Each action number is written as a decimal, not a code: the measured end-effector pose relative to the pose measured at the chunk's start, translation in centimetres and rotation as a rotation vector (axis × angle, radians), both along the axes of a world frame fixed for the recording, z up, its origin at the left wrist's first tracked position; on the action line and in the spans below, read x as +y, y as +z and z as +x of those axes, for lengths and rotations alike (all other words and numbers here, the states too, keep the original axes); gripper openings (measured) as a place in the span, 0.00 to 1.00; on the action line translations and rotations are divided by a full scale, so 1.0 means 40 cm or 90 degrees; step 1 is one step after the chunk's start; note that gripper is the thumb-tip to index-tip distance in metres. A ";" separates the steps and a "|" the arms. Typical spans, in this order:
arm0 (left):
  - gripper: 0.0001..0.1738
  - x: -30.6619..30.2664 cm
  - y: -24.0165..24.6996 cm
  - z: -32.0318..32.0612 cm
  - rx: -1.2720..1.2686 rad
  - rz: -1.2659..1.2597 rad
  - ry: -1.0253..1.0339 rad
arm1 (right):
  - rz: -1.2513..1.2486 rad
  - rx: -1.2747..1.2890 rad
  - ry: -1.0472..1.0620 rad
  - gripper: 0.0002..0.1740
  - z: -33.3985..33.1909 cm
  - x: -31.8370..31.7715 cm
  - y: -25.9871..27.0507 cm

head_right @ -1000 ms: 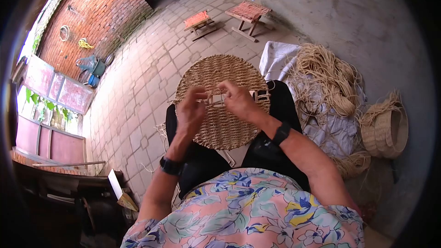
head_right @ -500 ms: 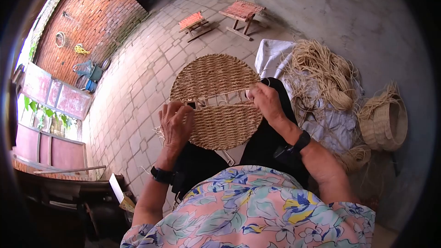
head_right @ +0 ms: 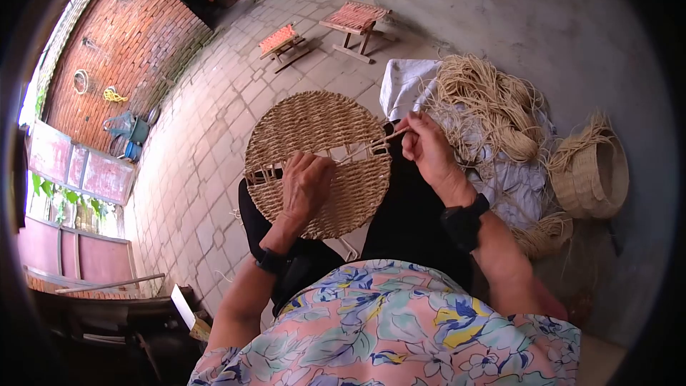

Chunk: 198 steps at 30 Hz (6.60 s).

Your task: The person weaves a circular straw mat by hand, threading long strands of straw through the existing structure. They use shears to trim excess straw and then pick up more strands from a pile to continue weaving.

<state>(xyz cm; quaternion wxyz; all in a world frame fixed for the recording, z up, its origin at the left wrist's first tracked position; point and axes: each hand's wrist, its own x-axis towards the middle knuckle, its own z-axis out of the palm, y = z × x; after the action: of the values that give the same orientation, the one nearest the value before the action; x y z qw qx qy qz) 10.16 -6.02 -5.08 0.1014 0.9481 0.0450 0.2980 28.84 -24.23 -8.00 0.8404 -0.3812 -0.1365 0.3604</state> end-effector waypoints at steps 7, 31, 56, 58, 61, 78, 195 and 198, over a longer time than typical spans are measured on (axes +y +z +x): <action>0.03 -0.018 0.015 0.030 0.004 -0.013 0.026 | -0.119 -0.226 0.086 0.10 -0.042 0.066 0.004; 0.04 -0.035 0.015 0.026 0.066 0.043 0.014 | -0.531 -0.684 -0.194 0.20 -0.108 0.196 0.042; 0.04 -0.060 0.025 0.092 0.126 -0.167 0.142 | -0.176 -0.919 -0.136 0.12 -0.088 0.121 0.006; 0.04 -0.053 0.026 0.098 0.119 -0.185 0.131 | -0.169 -0.952 -0.133 0.14 -0.087 0.122 0.004; 0.08 -0.030 0.024 0.114 0.195 -0.203 0.109 | -0.191 -1.018 -0.136 0.26 -0.083 0.126 -0.002; 0.13 0.021 0.089 -0.005 0.024 -0.262 0.220 | -0.162 -0.315 0.167 0.19 -0.045 0.058 0.033; 0.10 -0.099 0.034 0.121 0.163 -0.133 0.164 | -0.248 -0.634 -0.009 0.09 0.038 -0.063 -0.030; 0.13 -0.085 0.034 0.125 0.171 -0.111 0.170 | -0.249 -0.867 -0.070 0.12 -0.014 -0.054 -0.040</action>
<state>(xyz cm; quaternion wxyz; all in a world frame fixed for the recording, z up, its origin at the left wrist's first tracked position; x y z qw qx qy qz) 15.14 -9.40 -3.73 0.1361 0.9526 0.2091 0.1743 28.30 -26.38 -9.58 0.5014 -0.6719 -0.5449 0.0168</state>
